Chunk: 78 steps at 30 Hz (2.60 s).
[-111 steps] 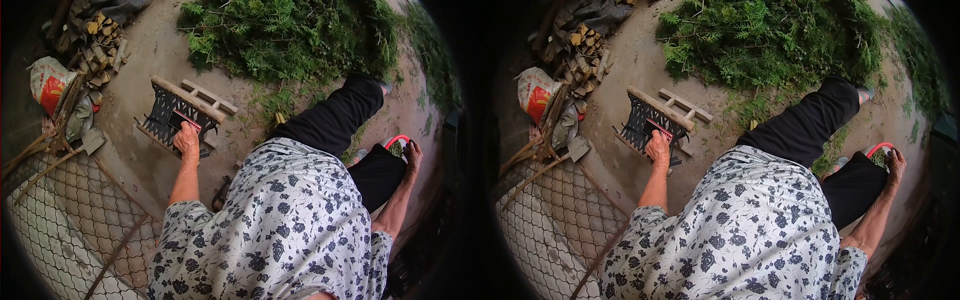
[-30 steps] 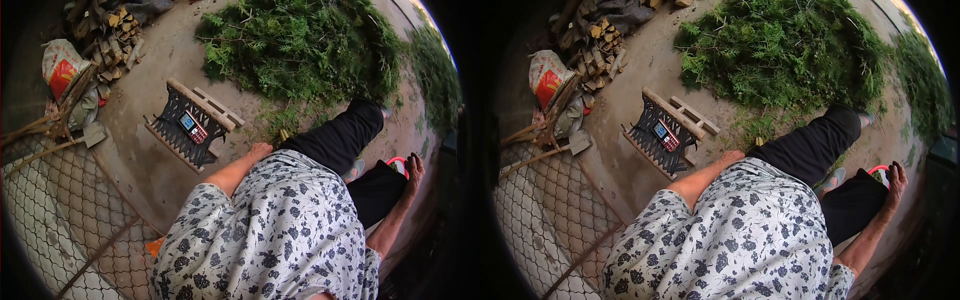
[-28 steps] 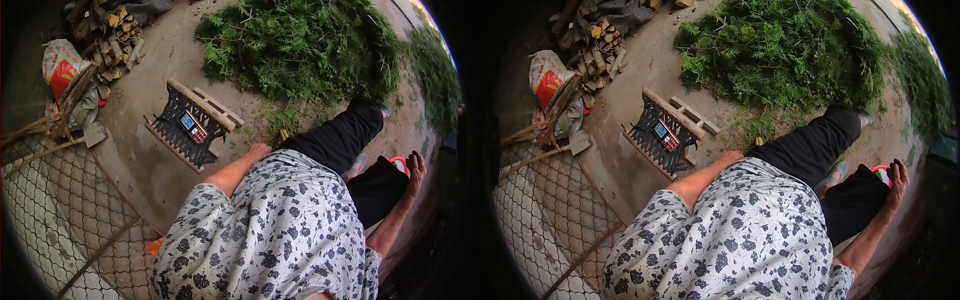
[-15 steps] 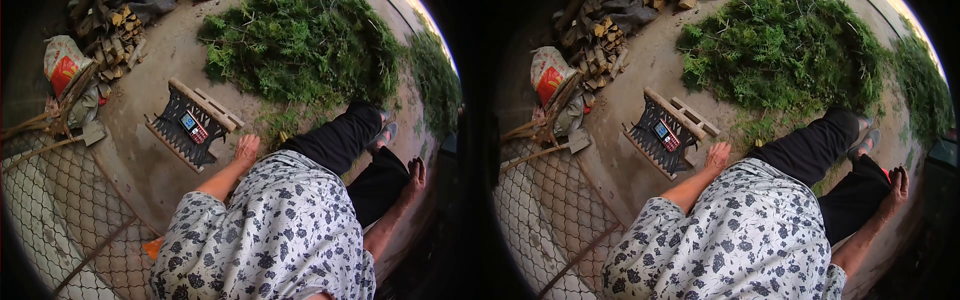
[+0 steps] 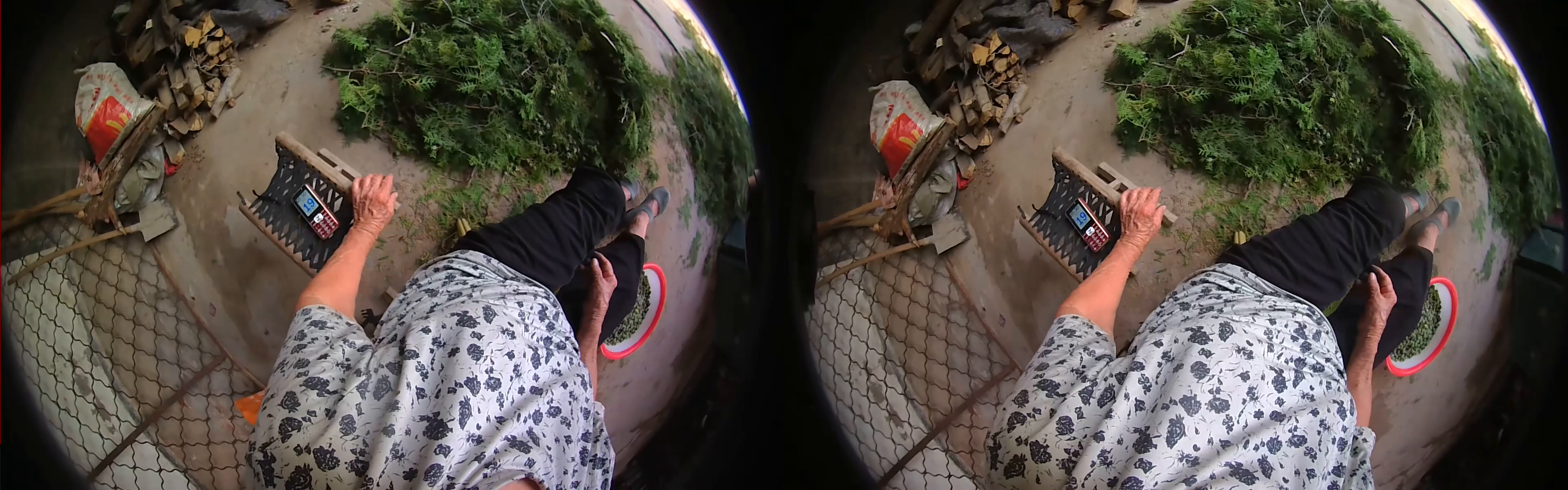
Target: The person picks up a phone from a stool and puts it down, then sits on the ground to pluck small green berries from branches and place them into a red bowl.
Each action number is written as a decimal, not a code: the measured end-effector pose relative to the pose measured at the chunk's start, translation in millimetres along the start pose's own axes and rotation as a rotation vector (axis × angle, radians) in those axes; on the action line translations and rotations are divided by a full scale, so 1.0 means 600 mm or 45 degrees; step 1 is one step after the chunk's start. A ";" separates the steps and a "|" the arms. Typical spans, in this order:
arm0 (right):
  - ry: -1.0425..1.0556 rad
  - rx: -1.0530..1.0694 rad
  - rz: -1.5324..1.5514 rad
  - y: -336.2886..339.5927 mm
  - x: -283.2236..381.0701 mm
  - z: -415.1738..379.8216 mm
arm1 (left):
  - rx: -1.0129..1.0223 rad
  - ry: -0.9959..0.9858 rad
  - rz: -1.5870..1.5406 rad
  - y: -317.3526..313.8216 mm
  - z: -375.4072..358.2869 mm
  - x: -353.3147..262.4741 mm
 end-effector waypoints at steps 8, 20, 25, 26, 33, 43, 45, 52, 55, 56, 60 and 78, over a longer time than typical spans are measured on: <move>0.006 -0.153 0.072 -0.004 -0.038 -0.021 | 0.119 0.153 0.003 -0.027 0.004 0.029; 0.063 -0.192 -0.104 -0.004 -0.057 -0.022 | 0.002 0.118 -0.068 -0.024 -0.002 0.028; 0.067 -0.431 -0.005 0.021 -0.049 -0.045 | 0.017 0.115 -0.099 -0.016 0.000 0.024; 0.071 -0.429 -0.006 0.019 -0.048 -0.045 | 0.025 0.121 -0.089 -0.018 -0.001 0.026; 0.070 -0.549 -0.251 0.054 -0.053 -0.047 | 0.044 0.126 -0.084 -0.024 0.002 0.025; 0.230 -0.842 -0.680 0.065 -0.026 -0.073 | 0.064 0.118 -0.013 -0.038 0.002 0.025; 0.225 -0.908 -0.745 0.066 -0.017 -0.081 | 0.059 0.121 -0.004 -0.034 0.000 0.023; 0.156 -1.116 -0.732 0.076 -0.005 -0.105 | 0.085 0.113 0.037 -0.035 0.002 0.021; 0.160 -1.089 -0.598 0.102 -0.017 -0.097 | 0.033 0.093 0.022 -0.032 0.002 0.020; 0.095 -1.034 -0.433 0.110 -0.031 -0.093 | 0.036 0.088 0.026 -0.030 0.003 0.019; 0.248 -1.102 -0.321 0.127 -0.005 -0.091 | 0.044 0.091 0.027 -0.028 0.002 0.018; 0.282 -1.157 -0.656 0.192 0.017 -0.066 | 0.084 0.091 0.064 -0.006 -0.003 0.021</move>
Point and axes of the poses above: each hand's wrist, its own z-axis towards the middle knuckle, its own y-axis out of the back of the hand, x = y × z, the point moved 8 cm from there along z, towards the middle knuckle, and after that the axes turned 12 degrees about x, right-handed, at the moved point
